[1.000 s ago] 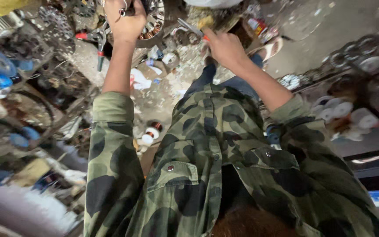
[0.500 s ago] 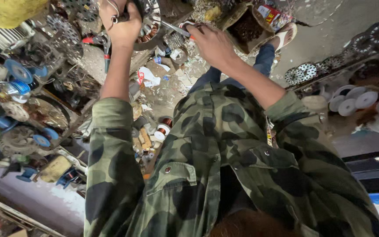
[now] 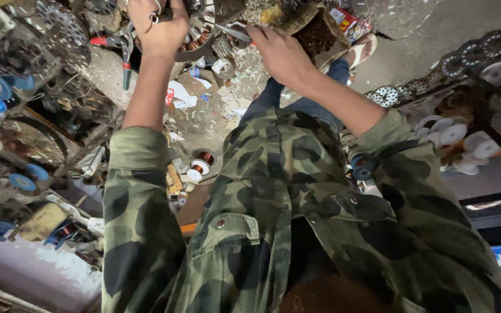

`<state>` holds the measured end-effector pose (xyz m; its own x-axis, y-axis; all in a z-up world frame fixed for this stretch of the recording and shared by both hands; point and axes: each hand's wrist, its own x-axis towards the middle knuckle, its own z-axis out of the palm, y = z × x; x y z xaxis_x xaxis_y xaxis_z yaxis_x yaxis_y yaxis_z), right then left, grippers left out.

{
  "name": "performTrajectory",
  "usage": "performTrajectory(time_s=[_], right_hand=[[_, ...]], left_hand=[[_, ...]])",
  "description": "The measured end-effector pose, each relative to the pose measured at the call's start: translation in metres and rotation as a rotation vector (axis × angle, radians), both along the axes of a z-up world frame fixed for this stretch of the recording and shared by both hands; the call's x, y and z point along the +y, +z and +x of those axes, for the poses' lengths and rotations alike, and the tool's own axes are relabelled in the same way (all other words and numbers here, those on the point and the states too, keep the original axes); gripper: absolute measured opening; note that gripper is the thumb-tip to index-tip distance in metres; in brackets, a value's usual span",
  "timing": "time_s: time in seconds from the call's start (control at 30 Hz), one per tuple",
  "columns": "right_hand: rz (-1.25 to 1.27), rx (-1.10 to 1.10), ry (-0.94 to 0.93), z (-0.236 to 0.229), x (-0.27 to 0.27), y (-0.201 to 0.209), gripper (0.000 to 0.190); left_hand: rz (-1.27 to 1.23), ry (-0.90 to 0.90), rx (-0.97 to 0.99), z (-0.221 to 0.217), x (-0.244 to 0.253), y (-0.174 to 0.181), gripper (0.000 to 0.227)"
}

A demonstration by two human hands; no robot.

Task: The person uses red-handled pliers to repeatedly cut copper wires from a circular metal component. The person holds the component with one hand and snips wires with the other, dropping the cut pieces onto the floor.

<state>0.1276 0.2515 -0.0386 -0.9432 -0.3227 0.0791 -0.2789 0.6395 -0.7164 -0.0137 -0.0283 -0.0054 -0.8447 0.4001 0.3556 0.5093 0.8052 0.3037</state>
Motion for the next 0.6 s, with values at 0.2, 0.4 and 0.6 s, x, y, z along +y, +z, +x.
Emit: performTrajectory(time_s=[0.2,0.4,0.6], right_hand=[[0.036,-0.145,0.094,-0.012,-0.002,0.011,0.041],[0.089,0.106,0.099,-0.03,0.002,0.034,0.034],[0.091,-0.582,0.275,-0.032,0.006,0.047,0.043]], left_hand=[[-0.008,-0.024,-0.029,0.0,0.001,0.0,0.006],[0.039,-0.097,0.011,-0.005,0.012,0.012,0.016],[-0.042,0.096,-0.163,0.012,0.024,0.041,0.015]])
